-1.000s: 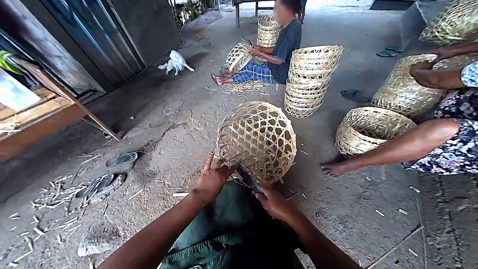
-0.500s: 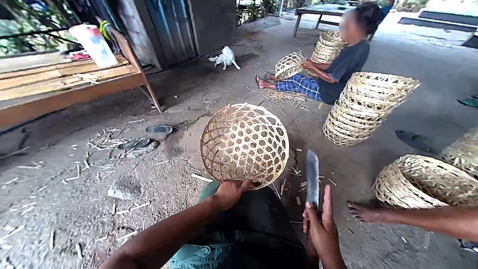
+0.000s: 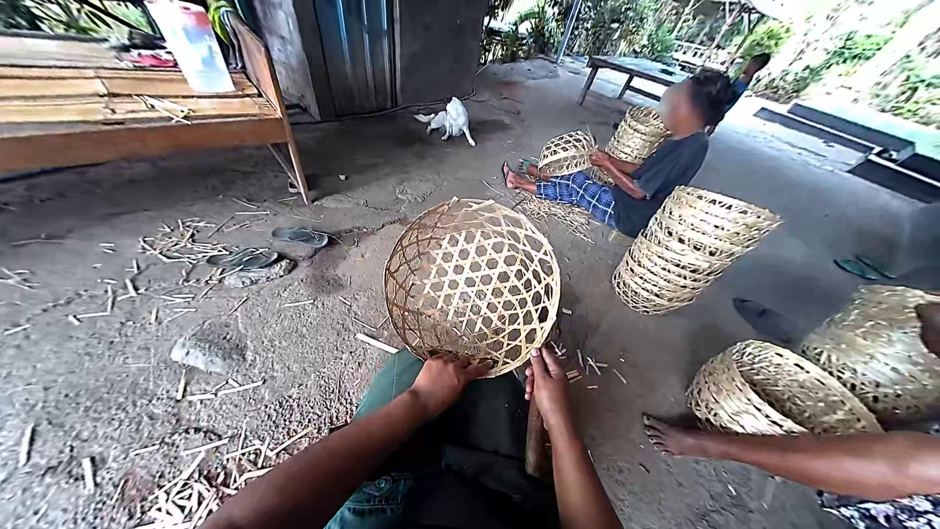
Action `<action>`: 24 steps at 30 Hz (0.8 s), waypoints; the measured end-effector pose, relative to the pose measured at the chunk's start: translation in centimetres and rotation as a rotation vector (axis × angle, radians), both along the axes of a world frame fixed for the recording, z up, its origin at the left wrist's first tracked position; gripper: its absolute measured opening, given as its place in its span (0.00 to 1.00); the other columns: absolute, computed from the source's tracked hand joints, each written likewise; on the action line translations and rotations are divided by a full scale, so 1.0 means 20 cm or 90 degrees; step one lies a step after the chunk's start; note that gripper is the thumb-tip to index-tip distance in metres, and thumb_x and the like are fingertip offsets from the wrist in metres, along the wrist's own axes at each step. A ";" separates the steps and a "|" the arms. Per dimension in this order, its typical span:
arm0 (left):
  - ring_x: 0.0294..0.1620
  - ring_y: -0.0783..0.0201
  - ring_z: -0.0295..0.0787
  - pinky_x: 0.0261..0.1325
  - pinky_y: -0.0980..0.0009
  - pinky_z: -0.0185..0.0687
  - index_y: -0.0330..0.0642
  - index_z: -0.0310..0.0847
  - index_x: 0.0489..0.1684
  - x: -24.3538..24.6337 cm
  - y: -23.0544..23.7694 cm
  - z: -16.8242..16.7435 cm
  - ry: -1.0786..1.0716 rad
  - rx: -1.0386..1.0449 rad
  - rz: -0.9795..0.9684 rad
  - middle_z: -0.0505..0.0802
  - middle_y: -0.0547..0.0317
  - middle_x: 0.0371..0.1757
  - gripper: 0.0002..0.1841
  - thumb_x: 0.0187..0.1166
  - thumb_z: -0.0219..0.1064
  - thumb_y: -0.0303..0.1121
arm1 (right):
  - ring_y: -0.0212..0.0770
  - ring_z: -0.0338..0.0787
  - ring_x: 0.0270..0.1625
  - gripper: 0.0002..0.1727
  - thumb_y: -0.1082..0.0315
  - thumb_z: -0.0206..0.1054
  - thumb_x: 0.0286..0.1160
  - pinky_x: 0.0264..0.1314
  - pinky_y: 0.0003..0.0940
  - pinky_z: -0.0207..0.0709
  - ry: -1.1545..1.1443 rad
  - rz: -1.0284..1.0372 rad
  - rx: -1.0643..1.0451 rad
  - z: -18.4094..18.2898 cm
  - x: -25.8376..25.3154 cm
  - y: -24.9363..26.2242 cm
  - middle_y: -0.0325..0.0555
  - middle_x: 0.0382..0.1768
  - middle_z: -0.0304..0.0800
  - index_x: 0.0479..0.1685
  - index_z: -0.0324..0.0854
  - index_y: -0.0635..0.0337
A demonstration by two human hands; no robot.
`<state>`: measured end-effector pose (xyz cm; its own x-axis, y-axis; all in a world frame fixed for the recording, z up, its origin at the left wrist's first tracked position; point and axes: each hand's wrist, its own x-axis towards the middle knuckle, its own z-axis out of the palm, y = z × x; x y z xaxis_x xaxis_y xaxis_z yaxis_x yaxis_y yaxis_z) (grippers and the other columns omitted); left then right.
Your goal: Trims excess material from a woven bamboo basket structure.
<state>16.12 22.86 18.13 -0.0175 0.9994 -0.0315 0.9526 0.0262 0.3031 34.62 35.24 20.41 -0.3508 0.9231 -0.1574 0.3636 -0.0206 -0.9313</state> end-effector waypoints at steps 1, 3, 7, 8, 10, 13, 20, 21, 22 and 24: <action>0.76 0.40 0.81 0.75 0.42 0.75 0.71 0.69 0.87 0.00 0.00 0.01 0.002 -0.017 0.003 0.86 0.44 0.74 0.35 0.85 0.49 0.19 | 0.34 0.78 0.16 0.26 0.55 0.52 0.95 0.18 0.31 0.78 0.004 0.000 0.007 0.01 -0.02 -0.01 0.46 0.30 0.82 0.82 0.71 0.62; 0.78 0.41 0.79 0.78 0.43 0.73 0.71 0.68 0.87 0.00 0.00 0.02 0.004 -0.040 0.000 0.86 0.43 0.75 0.35 0.86 0.48 0.20 | 0.33 0.78 0.17 0.25 0.56 0.50 0.96 0.19 0.30 0.78 -0.010 0.005 0.015 0.04 -0.06 -0.03 0.46 0.32 0.84 0.81 0.73 0.63; 0.78 0.42 0.80 0.77 0.43 0.73 0.71 0.67 0.88 -0.01 0.01 0.02 0.006 -0.057 -0.014 0.86 0.45 0.74 0.34 0.86 0.47 0.20 | 0.34 0.78 0.16 0.26 0.55 0.49 0.96 0.19 0.30 0.78 -0.024 -0.004 -0.004 0.07 -0.08 -0.02 0.45 0.31 0.84 0.80 0.73 0.62; 0.78 0.42 0.80 0.76 0.43 0.74 0.71 0.67 0.88 -0.01 0.01 0.02 0.009 -0.051 -0.014 0.87 0.46 0.74 0.35 0.86 0.47 0.20 | 0.34 0.78 0.16 0.25 0.55 0.49 0.96 0.18 0.30 0.78 -0.019 -0.008 -0.010 0.06 -0.07 -0.02 0.46 0.32 0.84 0.79 0.74 0.62; 0.75 0.42 0.83 0.73 0.43 0.77 0.70 0.68 0.87 -0.01 0.01 0.00 0.015 -0.013 -0.012 0.88 0.45 0.72 0.34 0.86 0.48 0.20 | 0.34 0.78 0.16 0.25 0.54 0.49 0.96 0.17 0.29 0.77 0.006 -0.016 -0.022 0.05 -0.05 -0.02 0.46 0.31 0.84 0.76 0.75 0.63; 0.73 0.42 0.85 0.72 0.45 0.79 0.66 0.71 0.85 -0.01 0.00 -0.02 0.018 0.031 -0.005 0.89 0.46 0.71 0.31 0.87 0.48 0.21 | 0.35 0.80 0.18 0.28 0.56 0.51 0.96 0.19 0.30 0.79 0.054 -0.010 -0.029 0.02 0.03 -0.03 0.47 0.33 0.86 0.88 0.65 0.57; 0.71 0.42 0.86 0.72 0.45 0.79 0.65 0.72 0.85 0.00 0.01 -0.04 0.011 0.054 -0.001 0.89 0.46 0.70 0.31 0.87 0.49 0.21 | 0.54 0.90 0.40 0.43 0.73 0.64 0.76 0.44 0.56 0.86 -0.303 0.102 0.015 -0.12 0.29 -0.04 0.60 0.51 0.89 0.94 0.58 0.41; 0.69 0.42 0.87 0.71 0.45 0.80 0.64 0.73 0.85 0.00 0.01 -0.04 0.014 0.063 -0.003 0.90 0.45 0.68 0.31 0.86 0.49 0.21 | 0.55 0.92 0.48 0.39 0.74 0.66 0.73 0.53 0.57 0.85 -0.351 0.125 0.030 -0.12 0.29 -0.06 0.60 0.54 0.91 0.90 0.67 0.44; 0.68 0.42 0.88 0.69 0.45 0.81 0.64 0.73 0.84 0.01 0.01 -0.05 0.016 0.071 -0.004 0.91 0.45 0.67 0.31 0.86 0.50 0.21 | 0.56 0.92 0.57 0.35 0.74 0.68 0.73 0.64 0.58 0.83 -0.391 0.149 0.047 -0.11 0.29 -0.09 0.60 0.59 0.91 0.85 0.74 0.48; 0.68 0.43 0.88 0.69 0.46 0.81 0.63 0.74 0.84 0.01 0.01 -0.05 0.021 0.078 -0.006 0.91 0.47 0.67 0.31 0.85 0.50 0.20 | 0.56 0.85 0.74 0.31 0.74 0.66 0.74 0.78 0.58 0.75 -0.465 0.194 0.088 -0.10 0.25 -0.14 0.59 0.70 0.86 0.81 0.78 0.50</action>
